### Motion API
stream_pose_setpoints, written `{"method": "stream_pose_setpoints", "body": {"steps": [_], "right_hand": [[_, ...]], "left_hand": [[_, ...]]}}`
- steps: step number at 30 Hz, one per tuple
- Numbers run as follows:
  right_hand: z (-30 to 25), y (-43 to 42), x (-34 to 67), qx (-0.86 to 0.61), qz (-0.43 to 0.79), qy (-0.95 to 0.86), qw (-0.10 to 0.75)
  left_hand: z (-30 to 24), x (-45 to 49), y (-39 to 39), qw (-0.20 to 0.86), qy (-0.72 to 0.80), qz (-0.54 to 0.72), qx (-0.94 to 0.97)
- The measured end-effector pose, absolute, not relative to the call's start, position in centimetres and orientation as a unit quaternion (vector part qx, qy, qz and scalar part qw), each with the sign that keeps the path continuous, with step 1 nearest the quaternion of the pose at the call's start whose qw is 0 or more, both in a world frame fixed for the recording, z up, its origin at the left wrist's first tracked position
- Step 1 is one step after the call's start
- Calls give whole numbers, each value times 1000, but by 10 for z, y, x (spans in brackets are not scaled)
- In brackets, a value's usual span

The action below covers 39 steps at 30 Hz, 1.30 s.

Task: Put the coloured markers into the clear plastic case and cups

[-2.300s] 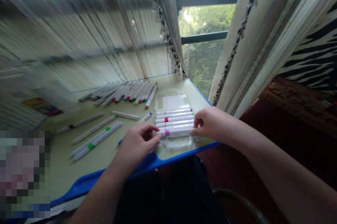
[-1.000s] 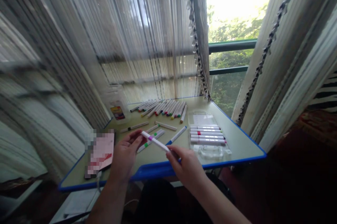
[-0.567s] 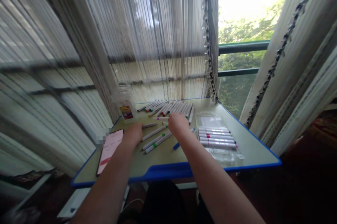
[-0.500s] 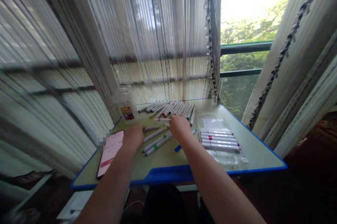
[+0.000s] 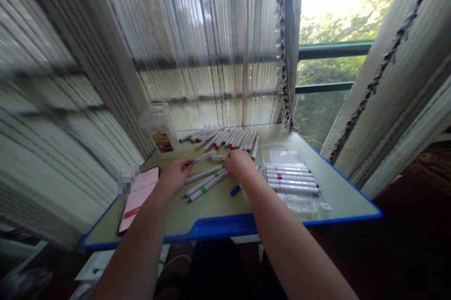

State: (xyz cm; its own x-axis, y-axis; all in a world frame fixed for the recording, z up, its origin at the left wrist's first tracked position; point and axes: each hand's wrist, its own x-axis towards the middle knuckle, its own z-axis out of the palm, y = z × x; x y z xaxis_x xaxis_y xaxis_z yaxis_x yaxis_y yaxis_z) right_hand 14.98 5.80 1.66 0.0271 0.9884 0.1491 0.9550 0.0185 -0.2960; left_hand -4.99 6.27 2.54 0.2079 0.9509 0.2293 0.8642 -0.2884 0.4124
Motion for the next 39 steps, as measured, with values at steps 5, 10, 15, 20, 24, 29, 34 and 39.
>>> {"method": "stream_pose_setpoints", "body": {"steps": [5,10,15,20,24,29,34,39], "right_hand": [[17,51,146,-673,27,-723,151],[20,43,142,-656,23,-736,164],[18,44,136,-647,46,-736,193],[31,26,150,-635,82,-702,312],[45,-19,191,-569,156,-653,474],[40,-73,254,-576,56,-660,479],[16,-99,310,-600,50,-611,513],[-8,-111,335,-643,94,-577,496]], "left_hand": [[22,-50,66,110,566,324,750],[23,-49,65,100,543,360,752],[34,-44,56,102,528,373,756],[52,-32,40,149,512,360,766],[60,-9,31,190,468,332,797],[58,49,22,273,340,300,848],[48,111,8,257,248,278,892],[35,140,0,260,189,253,912]]}}
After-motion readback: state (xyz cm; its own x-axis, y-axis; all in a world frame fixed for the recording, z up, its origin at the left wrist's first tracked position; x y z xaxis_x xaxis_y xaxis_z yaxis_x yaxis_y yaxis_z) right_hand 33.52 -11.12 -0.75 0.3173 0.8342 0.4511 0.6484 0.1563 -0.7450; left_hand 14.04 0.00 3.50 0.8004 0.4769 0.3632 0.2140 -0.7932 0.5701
